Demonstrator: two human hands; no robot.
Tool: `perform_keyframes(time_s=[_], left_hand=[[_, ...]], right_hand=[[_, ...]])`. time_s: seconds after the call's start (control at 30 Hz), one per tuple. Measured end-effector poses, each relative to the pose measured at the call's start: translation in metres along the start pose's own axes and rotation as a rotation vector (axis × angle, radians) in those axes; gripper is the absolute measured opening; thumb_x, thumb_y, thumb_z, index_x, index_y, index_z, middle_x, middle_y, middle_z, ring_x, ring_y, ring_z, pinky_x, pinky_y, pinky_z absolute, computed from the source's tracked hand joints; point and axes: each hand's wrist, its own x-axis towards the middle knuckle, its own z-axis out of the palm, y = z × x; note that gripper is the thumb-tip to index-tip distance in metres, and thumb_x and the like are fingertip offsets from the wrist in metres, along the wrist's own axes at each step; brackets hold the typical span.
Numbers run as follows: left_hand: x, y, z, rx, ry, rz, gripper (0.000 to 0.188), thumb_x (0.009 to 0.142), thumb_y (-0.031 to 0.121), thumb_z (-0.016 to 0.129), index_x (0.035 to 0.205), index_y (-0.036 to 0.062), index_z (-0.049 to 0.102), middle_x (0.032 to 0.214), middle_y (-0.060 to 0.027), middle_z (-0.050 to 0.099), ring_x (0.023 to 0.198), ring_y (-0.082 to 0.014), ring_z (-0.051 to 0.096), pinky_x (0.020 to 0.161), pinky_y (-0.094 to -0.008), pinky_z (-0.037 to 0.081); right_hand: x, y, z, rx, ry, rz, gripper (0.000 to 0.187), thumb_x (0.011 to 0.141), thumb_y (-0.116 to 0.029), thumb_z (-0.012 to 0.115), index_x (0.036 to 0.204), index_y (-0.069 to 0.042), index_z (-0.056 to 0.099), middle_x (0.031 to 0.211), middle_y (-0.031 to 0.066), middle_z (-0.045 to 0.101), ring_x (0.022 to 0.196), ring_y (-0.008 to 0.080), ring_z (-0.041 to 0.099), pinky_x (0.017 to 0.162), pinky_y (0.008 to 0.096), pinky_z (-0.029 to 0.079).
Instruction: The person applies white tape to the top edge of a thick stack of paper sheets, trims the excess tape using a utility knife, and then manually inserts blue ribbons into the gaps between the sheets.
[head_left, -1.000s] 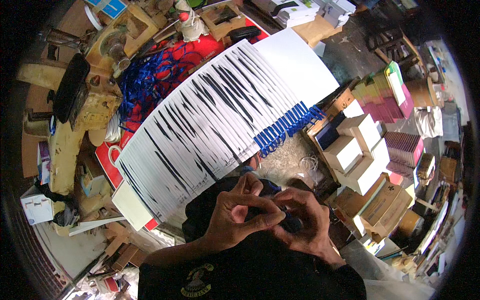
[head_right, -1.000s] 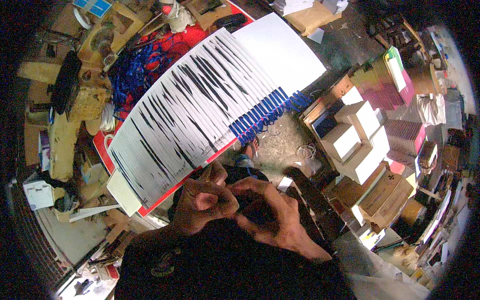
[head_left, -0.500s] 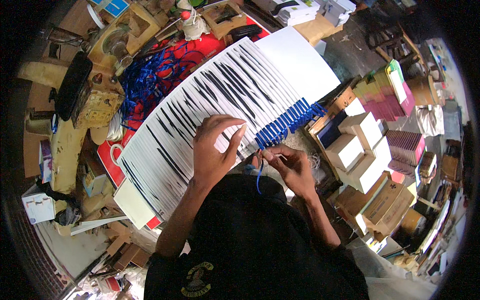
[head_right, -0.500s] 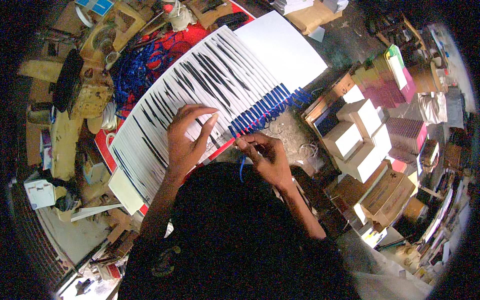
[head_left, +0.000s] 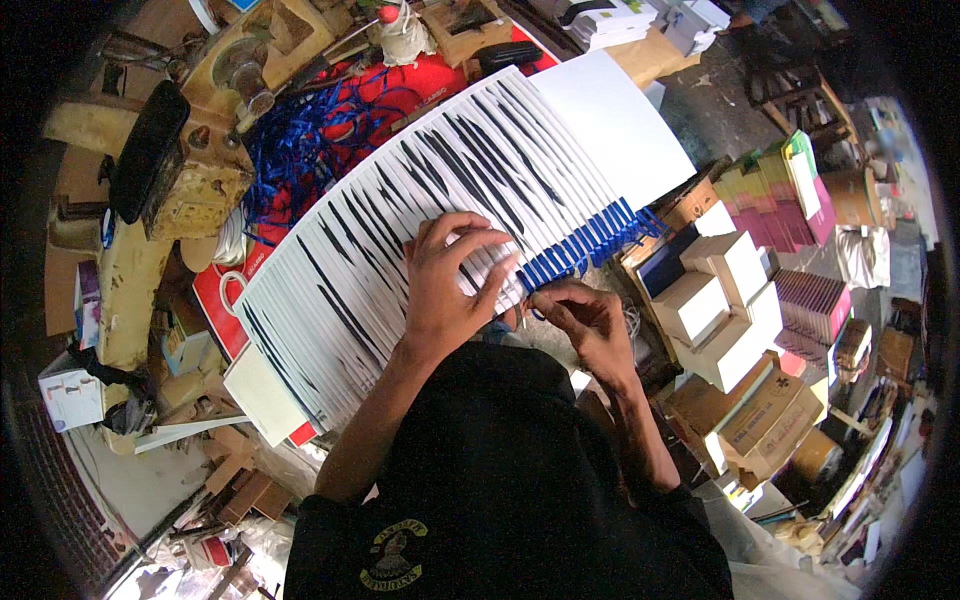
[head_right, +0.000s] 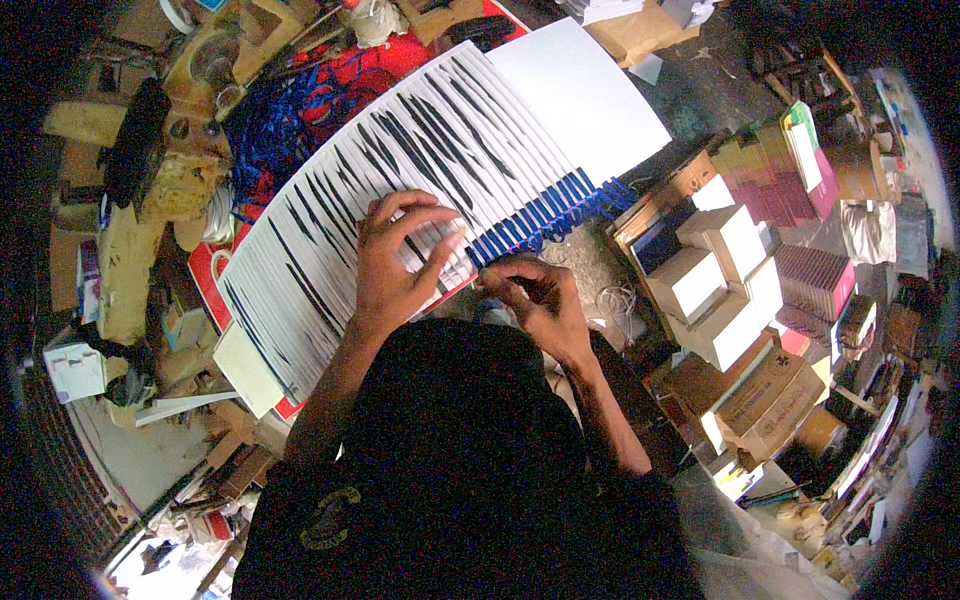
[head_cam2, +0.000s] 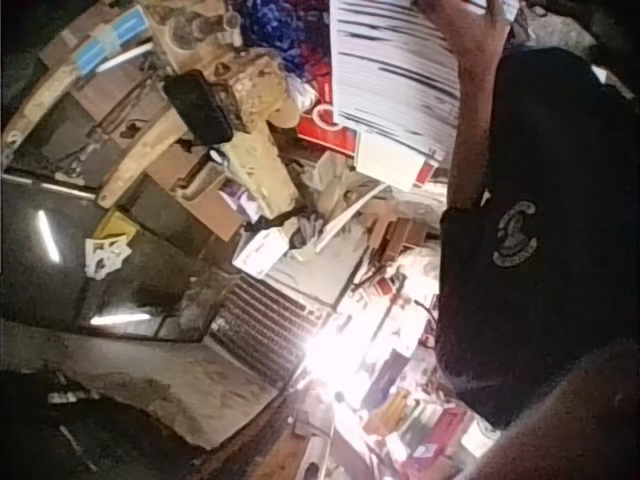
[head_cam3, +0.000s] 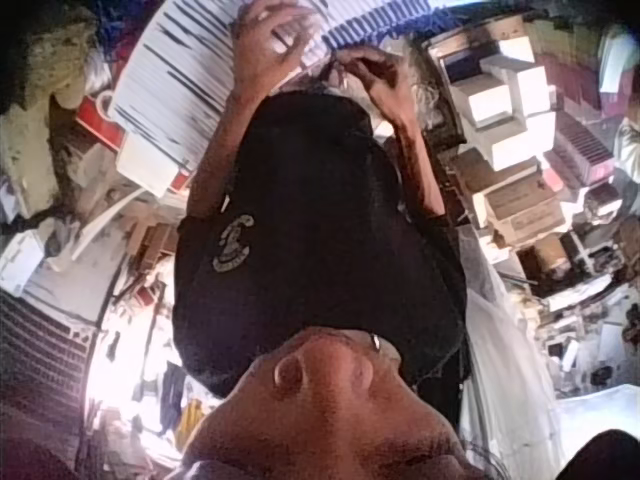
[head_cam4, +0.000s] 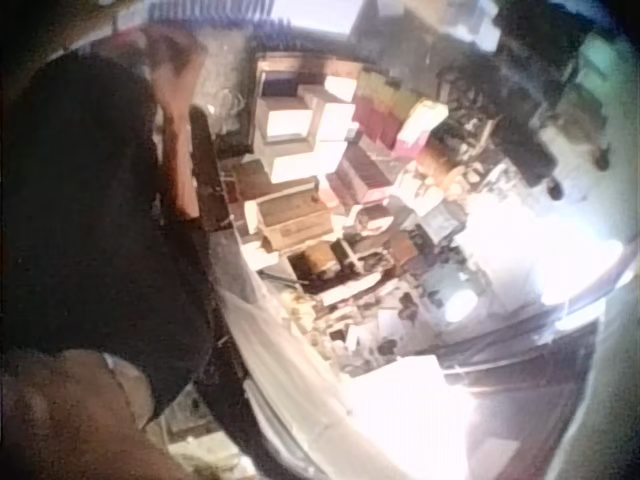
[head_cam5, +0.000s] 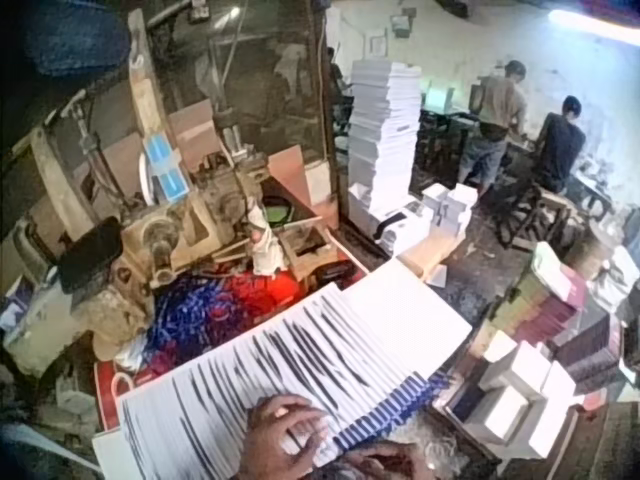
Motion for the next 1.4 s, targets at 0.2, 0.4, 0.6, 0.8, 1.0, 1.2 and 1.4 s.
perform_keyframes(time_s=[0.2, 0.4, 0.6, 0.8, 1.0, 1.2, 1.4], left_hand=[[0.004, 0.011, 0.0, 0.12, 0.065, -0.001, 0.043, 0.063, 0.029, 0.092, 0.099, 0.0133, 0.071, 0.107, -0.0063, 0.061, 0.105, -0.0285, 0.059, 0.093, -0.043, 0.045], [0.034, 0.0, -0.014, -0.241, -0.068, -0.242, 0.017, 0.077, 0.014, 0.084, 0.089, 0.0082, 0.074, 0.09, -0.0088, 0.072, 0.084, -0.0215, 0.069, 0.076, -0.0356, 0.055], [0.127, -0.169, -0.101, 0.267, 0.353, -0.377, 0.033, 0.078, 0.031, 0.085, 0.086, 0.004, 0.067, 0.086, -0.0153, 0.073, 0.08, -0.0322, 0.073, 0.073, -0.0409, 0.056], [0.166, -0.308, -0.097, 0.516, -0.065, -0.15, 0.035, 0.075, 0.032, 0.085, 0.089, 0.004, 0.069, 0.09, -0.0178, 0.073, 0.083, -0.0359, 0.071, 0.071, -0.0455, 0.055], [0.176, -0.271, -0.074, 0.435, -0.378, -0.059, 0.019, 0.078, 0.019, 0.081, 0.088, 0.0029, 0.076, 0.087, -0.0154, 0.075, 0.08, -0.029, 0.072, 0.071, -0.0385, 0.055], [0.081, -0.035, -0.126, -0.139, 0.074, -0.085, 0.024, 0.083, 0.023, 0.083, 0.093, 0.0021, 0.078, 0.086, -0.0104, 0.076, 0.074, -0.0128, 0.071, 0.064, -0.0309, 0.055], [0.0, 0.04, -0.109, -0.466, 0.076, -0.078, 0.011, 0.084, 0.006, 0.081, 0.094, 0.0027, 0.077, 0.085, -0.0084, 0.076, 0.07, -0.0094, 0.071, 0.057, -0.0233, 0.057]], right_hand=[[0.003, 0.005, 0.003, -0.036, 0.018, 0.022, 0.012, 0.094, -0.006, 0.068, 0.1, 0.003, 0.075, 0.099, 0.0095, 0.072, 0.092, 0.015, 0.066, 0.084, 0.0288, 0.051], [-0.013, 0.013, -0.005, -0.168, 0.156, 0.103, 0.021, 0.092, -0.012, 0.073, 0.107, 0.002, 0.074, 0.103, 0.0113, 0.075, 0.095, 0.017, 0.068, 0.087, 0.031, 0.052], [-0.03, 0.005, -0.021, -0.248, 0.274, 0.194, 0.032, 0.088, -0.023, 0.08, 0.11, -0.001, 0.073, 0.104, 0.0094, 0.072, 0.088, 0.0174, 0.066, 0.068, 0.0342, 0.056], [-0.016, -0.014, -0.026, -0.399, 0.323, 0.042, 0.033, 0.088, -0.024, 0.078, 0.108, 0.0, 0.072, 0.101, 0.0112, 0.074, 0.092, 0.0202, 0.068, 0.081, 0.036, 0.054], [-0.029, -0.049, -0.01, -0.427, 0.356, 0.063, 0.035, 0.087, -0.024, 0.077, 0.109, 0.003, 0.072, 0.1, 0.0156, 0.074, 0.093, 0.0217, 0.067, 0.085, 0.0367, 0.052], [-0.026, -0.077, 0.024, -0.348, 0.315, -0.016, 0.02, 0.085, -0.013, 0.077, 0.099, 0.001, 0.075, 0.093, 0.0094, 0.073, 0.084, 0.0158, 0.065, 0.08, 0.0322, 0.051], [0.013, -0.117, 0.08, -0.041, 0.016, -0.32, 0.02, 0.09, -0.007, 0.074, 0.108, 0.003, 0.073, 0.108, 0.0132, 0.072, 0.093, 0.0155, 0.067, 0.078, 0.0267, 0.052]])
